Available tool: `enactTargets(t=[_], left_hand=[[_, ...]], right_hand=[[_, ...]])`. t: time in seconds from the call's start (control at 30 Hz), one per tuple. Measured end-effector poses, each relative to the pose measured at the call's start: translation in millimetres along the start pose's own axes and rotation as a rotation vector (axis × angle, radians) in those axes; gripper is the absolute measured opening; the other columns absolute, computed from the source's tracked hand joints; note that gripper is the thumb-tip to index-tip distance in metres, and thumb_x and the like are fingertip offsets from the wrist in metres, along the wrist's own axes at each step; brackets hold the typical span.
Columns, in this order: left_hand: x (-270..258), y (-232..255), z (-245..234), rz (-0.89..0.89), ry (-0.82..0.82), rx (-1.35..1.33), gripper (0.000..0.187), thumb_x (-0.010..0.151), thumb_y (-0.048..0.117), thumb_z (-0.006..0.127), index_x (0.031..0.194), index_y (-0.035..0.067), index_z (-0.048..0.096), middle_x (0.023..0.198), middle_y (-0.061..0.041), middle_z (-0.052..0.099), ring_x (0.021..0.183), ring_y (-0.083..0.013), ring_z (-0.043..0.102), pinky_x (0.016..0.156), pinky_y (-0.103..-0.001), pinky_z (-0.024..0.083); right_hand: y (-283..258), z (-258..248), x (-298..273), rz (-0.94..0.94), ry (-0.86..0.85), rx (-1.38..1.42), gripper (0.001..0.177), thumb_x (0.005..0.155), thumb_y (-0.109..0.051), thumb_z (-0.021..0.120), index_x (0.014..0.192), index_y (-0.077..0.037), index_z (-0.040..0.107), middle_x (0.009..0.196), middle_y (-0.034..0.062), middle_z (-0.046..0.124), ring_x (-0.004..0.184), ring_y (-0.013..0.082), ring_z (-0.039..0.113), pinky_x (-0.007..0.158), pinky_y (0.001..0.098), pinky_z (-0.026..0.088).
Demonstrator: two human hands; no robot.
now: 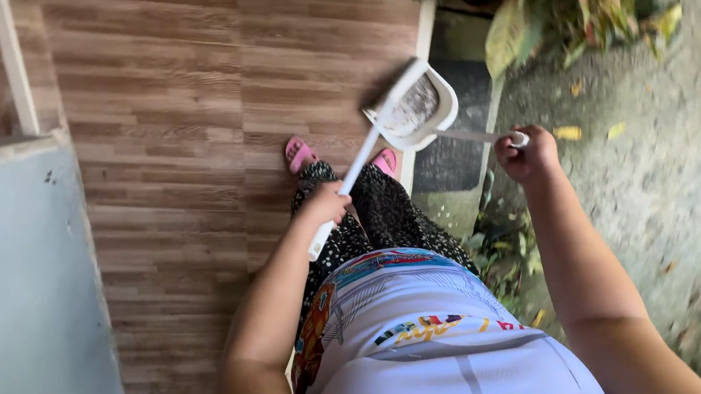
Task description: The person sweeps the floor with a broom and collects the debris into a dustpan.
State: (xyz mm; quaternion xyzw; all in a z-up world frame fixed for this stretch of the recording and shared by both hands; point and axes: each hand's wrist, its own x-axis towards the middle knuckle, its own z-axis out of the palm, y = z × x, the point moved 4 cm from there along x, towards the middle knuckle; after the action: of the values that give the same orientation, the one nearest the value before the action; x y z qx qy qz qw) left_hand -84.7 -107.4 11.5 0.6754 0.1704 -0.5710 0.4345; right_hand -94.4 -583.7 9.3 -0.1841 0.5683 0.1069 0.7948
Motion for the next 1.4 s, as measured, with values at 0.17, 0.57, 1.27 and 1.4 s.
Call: enactTargets(t=[0.17, 0.57, 1.27, 1.4], left_hand=[[-15.7, 0.4, -17.8, 0.041, 0.033, -0.056, 0.063, 0.095, 0.015, 0.065, 0.154, 0.017, 0.043, 0.069, -0.008, 0.065, 0.048, -0.0167, 0.058, 0.046, -0.035, 0.054], [-42.2, -96.0, -206.1, -0.046, 0.519, -0.763, 0.063, 0.097, 0.017, 0.062, 0.156, 0.024, 0.041, 0.065, -0.006, 0.055, 0.047, -0.0161, 0.052, 0.039, -0.032, 0.044], [-9.1, -325.9, -339.3, -0.27, 0.903, -0.558, 0.042, 0.093, 0.016, 0.056, 0.129, 0.001, 0.04, 0.087, -0.018, 0.07, 0.08, -0.035, 0.07, 0.069, -0.047, 0.058], [26.3, -210.3, -251.8, -0.253, 0.732, -0.707, 0.074, 0.096, 0.014, 0.043, 0.161, -0.006, 0.013, 0.089, -0.023, 0.075, 0.077, -0.0363, 0.075, 0.069, -0.045, 0.062]], right_hand=[[7.8, 60.3, -2.3, -0.069, -0.027, -0.2, 0.005, 0.098, -0.012, 0.043, 0.1, -0.01, 0.047, 0.082, 0.0077, 0.049, 0.065, 0.0172, 0.053, 0.045, 0.0219, 0.036], [93.4, 303.9, 40.3, 0.109, -0.143, -0.64, 0.004, 0.095, -0.018, 0.046, 0.096, -0.016, 0.05, 0.072, 0.0064, 0.049, 0.06, 0.0152, 0.049, 0.043, 0.0215, 0.032], [294.0, 612.4, 84.9, 0.159, -0.11, -1.199, 0.005, 0.093, -0.015, 0.045, 0.093, -0.014, 0.049, 0.071, 0.0053, 0.047, 0.058, 0.0129, 0.047, 0.047, 0.0238, 0.032], [301.0, 625.3, 89.5, 0.13, -0.096, -1.235, 0.006, 0.097, -0.015, 0.044, 0.094, -0.013, 0.049, 0.072, 0.0047, 0.048, 0.061, 0.0124, 0.05, 0.048, 0.0229, 0.032]])
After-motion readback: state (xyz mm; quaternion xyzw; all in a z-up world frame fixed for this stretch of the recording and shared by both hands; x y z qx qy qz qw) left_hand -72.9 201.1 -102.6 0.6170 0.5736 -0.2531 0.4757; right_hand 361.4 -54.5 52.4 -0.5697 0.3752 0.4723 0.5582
